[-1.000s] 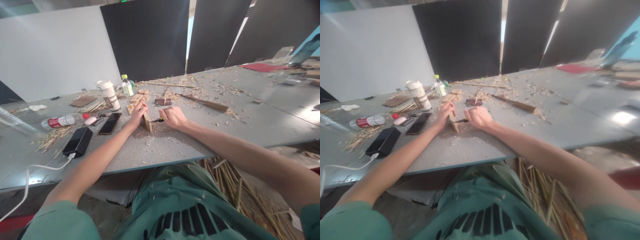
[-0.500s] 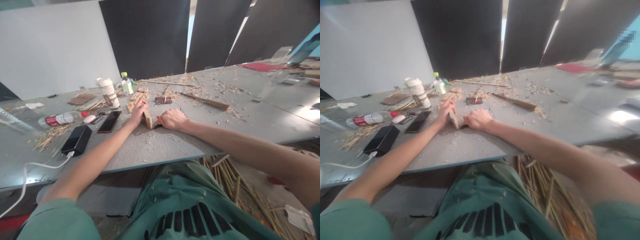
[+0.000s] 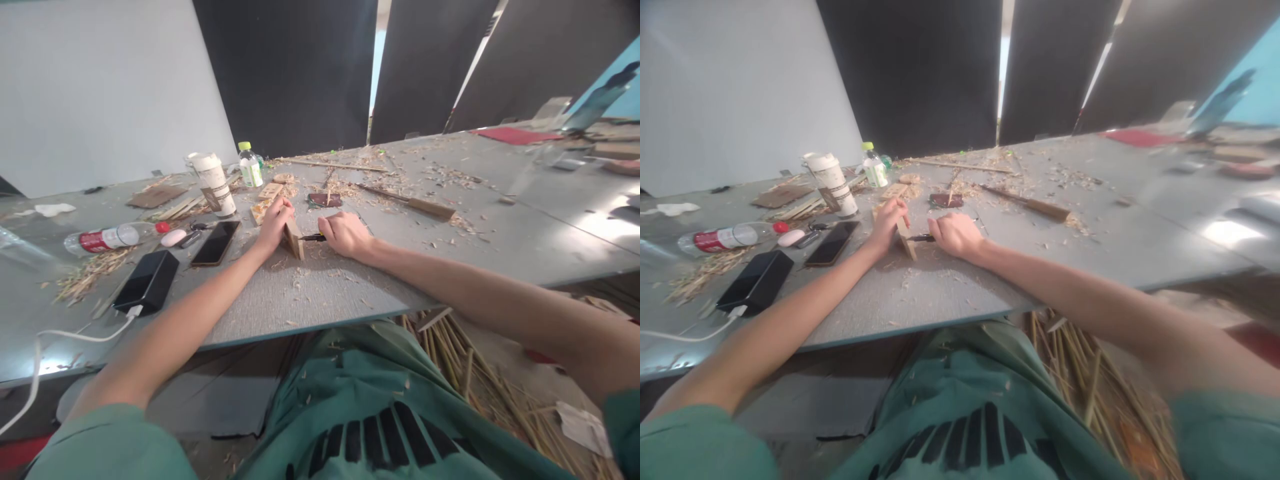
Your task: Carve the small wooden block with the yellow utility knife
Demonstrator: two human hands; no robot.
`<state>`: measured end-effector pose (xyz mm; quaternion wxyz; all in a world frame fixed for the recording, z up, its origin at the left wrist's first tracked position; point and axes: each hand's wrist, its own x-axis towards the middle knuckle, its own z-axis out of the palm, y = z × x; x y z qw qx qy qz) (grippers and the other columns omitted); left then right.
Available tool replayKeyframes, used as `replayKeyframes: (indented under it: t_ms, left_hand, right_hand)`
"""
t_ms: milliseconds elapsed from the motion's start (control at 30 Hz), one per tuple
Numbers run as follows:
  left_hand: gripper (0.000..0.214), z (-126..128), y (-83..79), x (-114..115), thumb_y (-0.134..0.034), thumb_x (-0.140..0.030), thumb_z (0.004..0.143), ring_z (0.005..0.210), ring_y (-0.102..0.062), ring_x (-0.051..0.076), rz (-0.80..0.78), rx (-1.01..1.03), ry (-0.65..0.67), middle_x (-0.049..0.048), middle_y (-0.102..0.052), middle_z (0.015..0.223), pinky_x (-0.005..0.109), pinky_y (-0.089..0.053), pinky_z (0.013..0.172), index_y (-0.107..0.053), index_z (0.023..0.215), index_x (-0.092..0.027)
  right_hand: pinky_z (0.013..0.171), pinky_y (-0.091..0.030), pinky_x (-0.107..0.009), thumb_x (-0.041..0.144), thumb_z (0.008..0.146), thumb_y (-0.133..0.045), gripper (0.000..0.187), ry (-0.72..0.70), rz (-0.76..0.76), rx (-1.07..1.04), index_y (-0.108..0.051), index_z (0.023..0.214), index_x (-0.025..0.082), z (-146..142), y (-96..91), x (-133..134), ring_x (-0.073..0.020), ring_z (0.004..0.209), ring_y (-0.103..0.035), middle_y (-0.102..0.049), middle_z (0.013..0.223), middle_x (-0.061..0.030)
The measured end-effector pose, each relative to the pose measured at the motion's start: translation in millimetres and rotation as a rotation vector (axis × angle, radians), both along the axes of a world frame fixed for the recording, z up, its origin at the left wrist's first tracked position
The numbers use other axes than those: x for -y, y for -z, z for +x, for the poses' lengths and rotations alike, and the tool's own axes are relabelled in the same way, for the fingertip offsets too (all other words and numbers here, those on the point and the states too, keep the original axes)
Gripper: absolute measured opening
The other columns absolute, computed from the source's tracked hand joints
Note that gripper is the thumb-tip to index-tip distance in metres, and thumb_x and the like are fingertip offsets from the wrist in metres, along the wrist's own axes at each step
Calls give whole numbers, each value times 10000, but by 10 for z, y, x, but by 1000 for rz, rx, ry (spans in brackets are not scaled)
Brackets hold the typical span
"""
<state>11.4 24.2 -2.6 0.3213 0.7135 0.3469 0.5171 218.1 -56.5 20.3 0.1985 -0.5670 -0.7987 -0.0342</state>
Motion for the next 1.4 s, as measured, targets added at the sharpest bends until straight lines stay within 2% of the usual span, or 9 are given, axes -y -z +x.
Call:
replayKeyframes:
  t_ms: [67,233,467,833,1133,1400]
  left_hand:
    - [218,9,2,-3,-581,-433,936,756,-610,261,1,-3,-9,23,-586,707,458,-540,826,-510,817,-265]
    - [237,12,-23,26,-565,-428,958,800,-616,263,14,-18,-33,18,-575,700,459,-543,863,-484,809,-263]
    - [202,-4,-58,59,-567,-420,953,841,-627,277,7,-50,-27,20,-595,701,452,-539,859,-506,840,-264]
    - [191,29,4,10,-560,-373,963,801,-630,261,20,1,-51,19,-590,680,468,-547,906,-506,820,-258]
    - [236,33,-7,43,-547,-438,991,812,-664,278,30,10,-47,27,-617,674,472,-566,871,-504,842,-260]
    - [292,-16,-62,51,-554,-495,1000,818,-663,282,31,-45,0,35,-653,691,490,-556,916,-525,829,-260]
  right_hand:
    - [693,-327,-357,395,1118,-249,645,-2,-9,13,-699,714,173,4,18,-21,-203,662,-571,-722,763,-126]
    - [638,-277,-366,438,1056,-425,544,-37,-50,65,-655,638,176,18,48,-40,-201,604,-533,-699,703,-125]
    - [664,-271,-354,354,1112,-264,550,-35,22,6,-703,838,171,59,-20,16,-186,686,-539,-739,856,-99]
    - [687,-321,-362,380,1124,-287,642,-22,-8,29,-731,721,152,26,5,-37,-208,666,-578,-724,751,-134]
    - [715,-373,-372,397,1122,-294,653,-4,-17,53,-788,788,130,33,6,-52,-235,716,-639,-759,802,-161]
    - [712,-365,-370,415,1133,-269,678,6,-28,58,-805,833,129,28,-17,-32,-236,746,-652,-771,844,-161]
